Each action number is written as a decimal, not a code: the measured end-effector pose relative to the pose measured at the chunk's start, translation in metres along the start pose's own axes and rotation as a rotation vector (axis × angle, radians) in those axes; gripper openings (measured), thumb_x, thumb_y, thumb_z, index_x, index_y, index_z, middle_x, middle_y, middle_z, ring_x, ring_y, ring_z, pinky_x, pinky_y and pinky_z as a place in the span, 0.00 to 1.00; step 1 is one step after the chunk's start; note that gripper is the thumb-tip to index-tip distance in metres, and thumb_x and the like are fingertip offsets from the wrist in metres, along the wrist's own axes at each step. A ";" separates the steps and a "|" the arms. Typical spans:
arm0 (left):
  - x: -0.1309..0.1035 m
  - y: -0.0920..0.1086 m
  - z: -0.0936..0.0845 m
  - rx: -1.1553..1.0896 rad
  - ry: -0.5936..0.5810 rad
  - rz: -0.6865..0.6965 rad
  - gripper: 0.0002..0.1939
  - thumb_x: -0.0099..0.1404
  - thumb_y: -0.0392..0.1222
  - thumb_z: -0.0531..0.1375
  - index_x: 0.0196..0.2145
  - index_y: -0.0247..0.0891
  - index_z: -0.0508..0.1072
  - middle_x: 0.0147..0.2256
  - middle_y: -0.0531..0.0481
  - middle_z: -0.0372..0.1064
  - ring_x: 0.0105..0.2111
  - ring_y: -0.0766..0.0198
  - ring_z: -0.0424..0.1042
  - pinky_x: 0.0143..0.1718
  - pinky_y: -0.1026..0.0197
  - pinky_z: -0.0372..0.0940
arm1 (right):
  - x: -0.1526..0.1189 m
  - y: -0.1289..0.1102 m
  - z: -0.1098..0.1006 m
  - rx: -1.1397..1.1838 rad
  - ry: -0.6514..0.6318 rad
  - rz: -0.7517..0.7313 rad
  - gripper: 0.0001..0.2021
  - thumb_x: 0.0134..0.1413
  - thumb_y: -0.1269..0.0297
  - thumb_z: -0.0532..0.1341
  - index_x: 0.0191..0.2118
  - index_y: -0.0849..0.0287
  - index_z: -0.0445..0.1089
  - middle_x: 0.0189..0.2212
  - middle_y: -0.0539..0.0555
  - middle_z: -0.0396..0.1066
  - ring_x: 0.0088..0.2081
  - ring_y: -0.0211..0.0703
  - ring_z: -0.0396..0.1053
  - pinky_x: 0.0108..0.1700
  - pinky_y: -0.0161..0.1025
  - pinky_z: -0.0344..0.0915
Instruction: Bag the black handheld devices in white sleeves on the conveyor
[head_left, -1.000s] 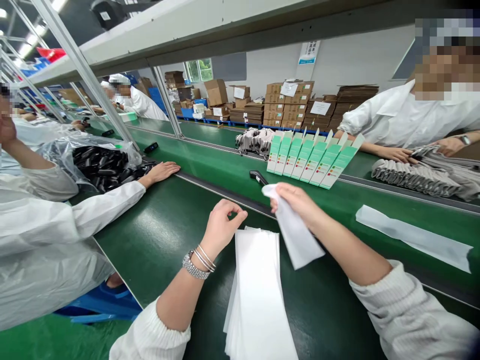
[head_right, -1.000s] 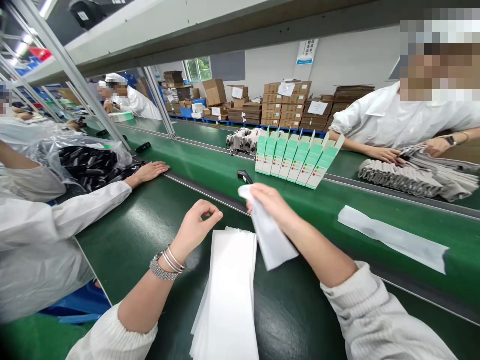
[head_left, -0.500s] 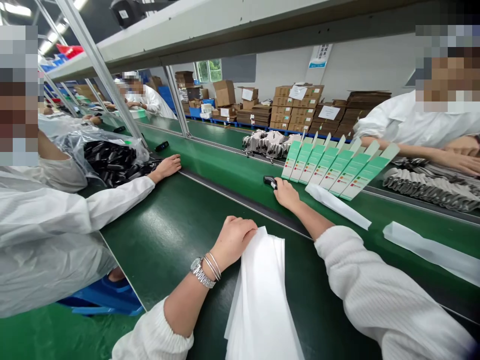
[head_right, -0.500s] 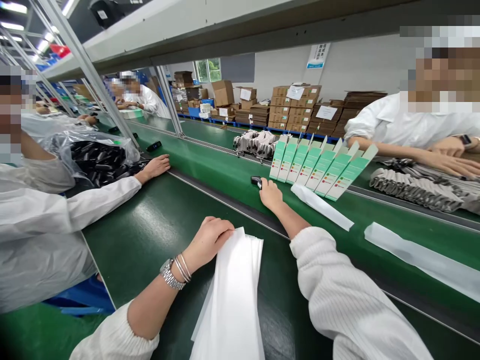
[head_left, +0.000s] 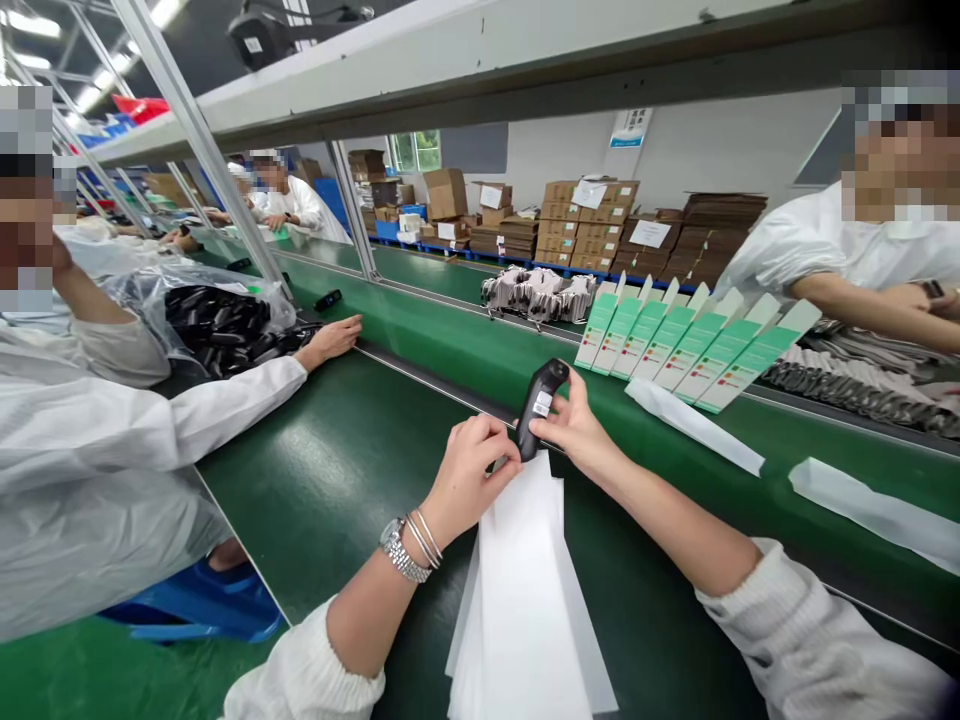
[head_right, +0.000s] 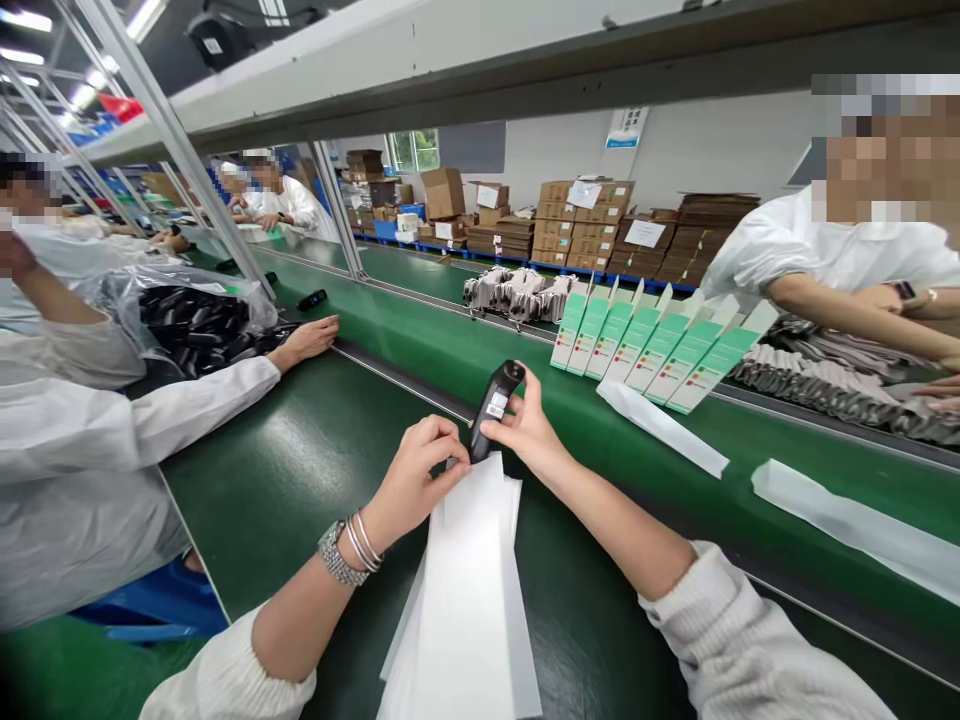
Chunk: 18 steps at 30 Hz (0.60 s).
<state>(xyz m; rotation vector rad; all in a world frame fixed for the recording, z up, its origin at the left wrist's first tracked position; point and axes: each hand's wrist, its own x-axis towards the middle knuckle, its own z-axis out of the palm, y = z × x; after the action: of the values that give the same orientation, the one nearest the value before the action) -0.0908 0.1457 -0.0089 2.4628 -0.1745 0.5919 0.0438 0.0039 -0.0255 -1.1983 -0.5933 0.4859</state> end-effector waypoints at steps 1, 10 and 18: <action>0.001 0.004 0.000 -0.028 0.026 -0.004 0.04 0.65 0.38 0.57 0.32 0.39 0.71 0.38 0.50 0.63 0.42 0.63 0.64 0.48 0.56 0.58 | -0.003 0.002 0.002 -0.026 -0.020 -0.002 0.47 0.40 0.61 0.72 0.63 0.39 0.44 0.46 0.50 0.67 0.38 0.40 0.73 0.45 0.45 0.69; 0.011 0.000 -0.003 -0.303 0.309 -0.197 0.08 0.66 0.38 0.55 0.29 0.37 0.67 0.36 0.50 0.61 0.40 0.66 0.65 0.44 0.61 0.63 | -0.032 0.003 0.034 0.082 -0.380 0.355 0.17 0.49 0.50 0.66 0.38 0.58 0.70 0.33 0.53 0.72 0.34 0.41 0.71 0.42 0.41 0.66; 0.004 -0.043 0.014 -0.274 0.294 -0.325 0.10 0.67 0.42 0.54 0.29 0.37 0.68 0.35 0.51 0.63 0.35 0.68 0.64 0.37 0.64 0.62 | 0.057 -0.027 -0.039 -0.841 0.259 -0.129 0.12 0.59 0.56 0.51 0.30 0.56 0.63 0.28 0.53 0.67 0.33 0.47 0.66 0.38 0.42 0.62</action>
<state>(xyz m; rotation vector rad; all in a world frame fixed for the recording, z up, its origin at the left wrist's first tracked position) -0.0711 0.1726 -0.0399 2.0539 0.2423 0.7231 0.1128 0.0046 -0.0002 -1.9649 -0.6645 -0.0615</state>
